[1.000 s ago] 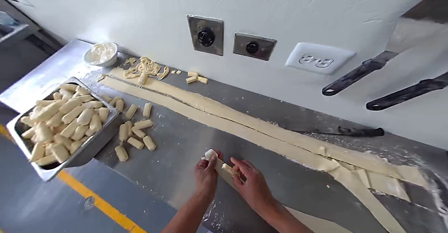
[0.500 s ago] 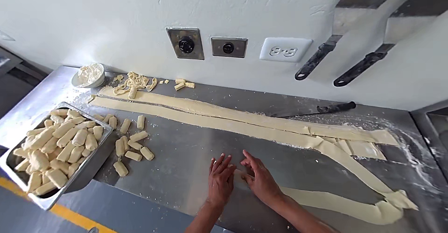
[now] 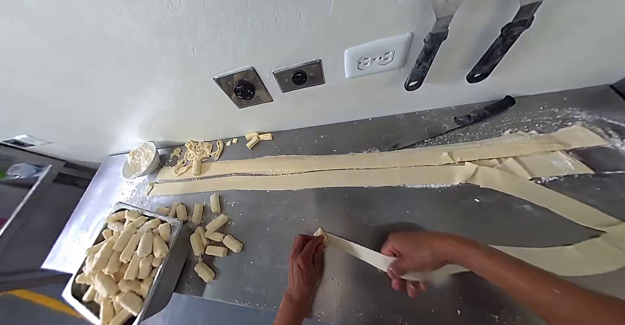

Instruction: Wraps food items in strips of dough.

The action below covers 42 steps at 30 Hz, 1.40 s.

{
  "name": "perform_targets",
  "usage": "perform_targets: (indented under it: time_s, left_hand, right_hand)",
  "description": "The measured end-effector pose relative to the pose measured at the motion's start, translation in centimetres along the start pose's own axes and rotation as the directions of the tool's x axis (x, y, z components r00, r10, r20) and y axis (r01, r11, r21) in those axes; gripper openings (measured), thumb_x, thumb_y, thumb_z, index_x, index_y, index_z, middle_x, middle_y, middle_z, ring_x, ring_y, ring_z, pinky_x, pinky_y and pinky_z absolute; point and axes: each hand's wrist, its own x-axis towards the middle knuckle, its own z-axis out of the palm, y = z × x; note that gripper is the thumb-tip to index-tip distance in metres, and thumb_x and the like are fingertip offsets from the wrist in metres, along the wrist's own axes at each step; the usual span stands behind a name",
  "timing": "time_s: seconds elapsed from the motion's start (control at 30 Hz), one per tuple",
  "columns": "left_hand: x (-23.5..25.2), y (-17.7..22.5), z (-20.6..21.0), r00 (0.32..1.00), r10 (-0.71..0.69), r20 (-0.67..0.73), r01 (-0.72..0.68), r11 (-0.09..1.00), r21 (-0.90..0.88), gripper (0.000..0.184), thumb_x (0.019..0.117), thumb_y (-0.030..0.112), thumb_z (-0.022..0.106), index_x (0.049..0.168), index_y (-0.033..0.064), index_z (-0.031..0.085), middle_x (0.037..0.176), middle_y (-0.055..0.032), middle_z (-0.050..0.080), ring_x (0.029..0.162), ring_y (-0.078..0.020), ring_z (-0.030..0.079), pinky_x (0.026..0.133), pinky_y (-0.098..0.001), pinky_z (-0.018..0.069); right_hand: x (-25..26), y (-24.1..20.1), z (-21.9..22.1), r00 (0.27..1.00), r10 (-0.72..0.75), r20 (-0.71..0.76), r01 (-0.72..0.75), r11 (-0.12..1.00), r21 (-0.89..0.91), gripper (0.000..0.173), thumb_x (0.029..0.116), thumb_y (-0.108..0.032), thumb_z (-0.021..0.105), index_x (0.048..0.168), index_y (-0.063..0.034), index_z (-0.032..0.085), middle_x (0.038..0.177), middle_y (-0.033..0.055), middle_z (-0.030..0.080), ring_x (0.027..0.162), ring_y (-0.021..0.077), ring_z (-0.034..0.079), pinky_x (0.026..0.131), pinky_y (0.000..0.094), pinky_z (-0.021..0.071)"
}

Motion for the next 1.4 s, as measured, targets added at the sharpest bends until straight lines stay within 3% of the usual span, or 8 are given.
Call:
perform_targets:
  time_s: [0.13, 0.27, 0.37, 0.57, 0.73, 0.87, 1.07, 1.4]
  left_hand:
    - [-0.4, 0.2, 1.2, 1.0, -0.016, 0.02, 0.017, 0.999, -0.038, 0.037, 0.0916, 0.01, 0.062, 0.119, -0.0142, 0.067, 0.126, -0.0279, 0.067, 0.122, -0.0466, 0.063, 0.108, -0.06, 0.0444]
    - [-0.2, 1.0, 2.3, 0.996, 0.005, -0.093, -0.01, 0.998, -0.055, 0.022, 0.0887, -0.002, 0.061, 0.103, -0.0087, 0.076, 0.111, -0.024, 0.074, 0.109, -0.041, 0.071, 0.101, -0.0504, 0.0544]
    - [-0.8, 1.9, 2.1, 0.996, 0.085, 0.005, -0.085, 0.996, -0.017, 0.025, 0.0922, -0.002, 0.056, 0.108, -0.0083, 0.076, 0.119, -0.0246, 0.072, 0.115, -0.0434, 0.068, 0.103, -0.0521, 0.0521]
    - [-0.4, 1.5, 1.0, 0.996, 0.007, 0.088, 0.004, 0.993, -0.116, 0.036, 0.0894, 0.005, 0.063, 0.12, -0.0143, 0.068, 0.122, -0.027, 0.069, 0.117, -0.0435, 0.067, 0.106, -0.0562, 0.0486]
    - [0.4, 2.8, 2.9, 1.0, -0.01, -0.01, 0.009, 0.989, -0.151, 0.018, 0.0866, -0.004, 0.063, 0.096, -0.007, 0.078, 0.109, -0.0241, 0.074, 0.106, -0.0405, 0.072, 0.097, -0.0505, 0.0565]
    - [0.3, 4.0, 3.6, 0.987, 0.138, 0.087, -0.135, 0.99, -0.044, 0.027, 0.0877, -0.008, 0.056, 0.104, -0.0059, 0.078, 0.119, -0.023, 0.072, 0.114, -0.0438, 0.068, 0.101, -0.0533, 0.0531]
    - [1.2, 2.7, 2.8, 0.987, 0.075, 0.141, -0.053, 0.987, -0.155, 0.034, 0.0897, 0.005, 0.063, 0.117, -0.0139, 0.07, 0.122, -0.0276, 0.069, 0.117, -0.0431, 0.067, 0.104, -0.0552, 0.0501]
    - [1.1, 3.9, 3.6, 0.967, 0.19, 0.17, -0.165, 0.975, -0.15, 0.028, 0.0925, -0.004, 0.054, 0.112, -0.0099, 0.074, 0.119, -0.0246, 0.071, 0.112, -0.0401, 0.07, 0.099, -0.0491, 0.0554]
  right_hand:
    - [-1.1, 1.3, 3.6, 0.994, -0.103, -0.024, 0.106, 0.983, 0.149, 0.023, 0.1087, -0.015, 0.05, 0.122, 0.0011, 0.06, 0.107, 0.0108, 0.074, 0.083, 0.0169, 0.073, 0.078, 0.0345, 0.0587]
    - [-0.8, 2.1, 5.6, 0.98, -0.178, -0.089, 0.188, 0.976, 0.113, 0.023, 0.1064, -0.018, 0.057, 0.118, 0.0009, 0.062, 0.103, 0.0109, 0.073, 0.087, 0.0159, 0.071, 0.082, 0.0346, 0.0573]
    - [-1.0, 2.0, 5.7, 0.981, -0.149, -0.125, 0.143, 0.988, -0.054, 0.028, 0.1064, -0.022, 0.058, 0.113, 0.0046, 0.063, 0.102, 0.0177, 0.072, 0.094, 0.027, 0.071, 0.089, 0.0463, 0.0532]
    - [-1.2, 1.1, 6.4, 0.985, -0.13, -0.11, 0.126, 0.991, -0.042, 0.026, 0.11, -0.019, 0.049, 0.117, 0.0036, 0.061, 0.11, 0.0162, 0.072, 0.095, 0.023, 0.07, 0.087, 0.0412, 0.0536]
    - [-0.7, 1.4, 7.8, 0.969, -0.216, -0.123, 0.192, 0.965, -0.181, 0.029, 0.1089, -0.021, 0.051, 0.114, 0.0049, 0.062, 0.103, 0.0202, 0.071, 0.097, 0.0307, 0.07, 0.089, 0.05, 0.0513]
    - [-1.0, 1.1, 8.1, 0.97, -0.218, -0.103, 0.17, 0.921, -0.349, 0.033, 0.1089, -0.023, 0.051, 0.109, 0.008, 0.061, 0.092, 0.0268, 0.063, 0.093, 0.0414, 0.063, 0.083, 0.0564, 0.0469]
    - [-0.5, 1.2, 8.3, 0.957, -0.276, -0.091, 0.232, 0.914, -0.334, 0.029, 0.109, -0.019, 0.05, 0.104, 0.0074, 0.06, 0.088, 0.0253, 0.061, 0.088, 0.0398, 0.062, 0.079, 0.0552, 0.0462]
    - [-1.8, 1.9, 8.3, 0.95, -0.282, -0.136, 0.242, 0.937, -0.251, 0.033, 0.1091, -0.023, 0.05, 0.1, 0.0062, 0.06, 0.085, 0.0214, 0.059, 0.082, 0.0339, 0.06, 0.075, 0.0511, 0.0448]
